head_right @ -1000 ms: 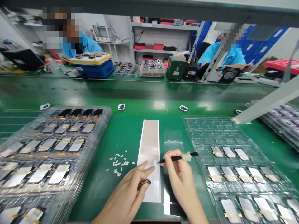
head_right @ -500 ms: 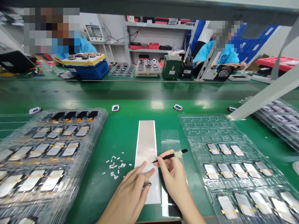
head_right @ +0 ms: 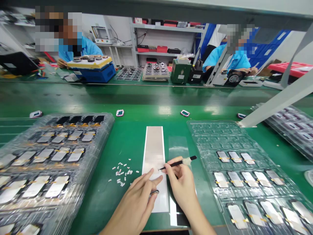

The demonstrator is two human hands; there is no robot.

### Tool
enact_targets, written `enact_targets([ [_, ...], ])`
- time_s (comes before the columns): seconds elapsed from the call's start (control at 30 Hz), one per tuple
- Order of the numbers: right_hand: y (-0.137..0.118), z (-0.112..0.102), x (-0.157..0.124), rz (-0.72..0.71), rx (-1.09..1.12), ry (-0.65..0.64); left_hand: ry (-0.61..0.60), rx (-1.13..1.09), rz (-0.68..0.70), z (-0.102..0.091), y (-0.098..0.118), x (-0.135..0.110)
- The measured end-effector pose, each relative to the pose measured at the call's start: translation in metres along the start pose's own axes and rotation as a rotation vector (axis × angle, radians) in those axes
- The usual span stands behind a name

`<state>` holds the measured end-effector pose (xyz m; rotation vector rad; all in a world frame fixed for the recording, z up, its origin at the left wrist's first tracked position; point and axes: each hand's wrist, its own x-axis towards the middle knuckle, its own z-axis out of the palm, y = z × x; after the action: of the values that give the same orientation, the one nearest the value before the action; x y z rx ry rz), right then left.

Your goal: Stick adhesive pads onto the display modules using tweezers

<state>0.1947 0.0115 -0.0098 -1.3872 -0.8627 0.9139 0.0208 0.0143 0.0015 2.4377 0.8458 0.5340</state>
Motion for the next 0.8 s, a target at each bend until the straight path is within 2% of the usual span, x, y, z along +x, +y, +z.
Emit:
enact_targets([
  [0.2, -0.011, -0.002, 0.003, -0.032, 0.062, -0.019, 0.015, -0.034, -0.006, 0.0, -0.001, 0.0],
  [0.3, -0.015, -0.01, 0.0, -0.054, 0.094, 0.033, 0.09, -0.164, -0.059, -0.001, 0.0, -0.001],
  [0.47, -0.017, -0.002, -0.026, -0.2, 0.143, 0.148, 0.267, -0.735, -0.418, -0.006, 0.005, -0.003],
  [0.57, -0.014, 0.014, -0.041, -0.303, 0.173, 0.129, 0.318, -1.058, -0.528, -0.008, 0.007, -0.003],
  [0.67, -0.01, 0.027, -0.048, -0.345, 0.189, 0.08, 0.323, -1.208, -0.509, -0.008, 0.008, -0.002],
  [0.8, -0.007, 0.03, -0.048, -0.396, 0.184, 0.066, 0.33, -1.28, -0.428, -0.005, 0.005, -0.001],
])
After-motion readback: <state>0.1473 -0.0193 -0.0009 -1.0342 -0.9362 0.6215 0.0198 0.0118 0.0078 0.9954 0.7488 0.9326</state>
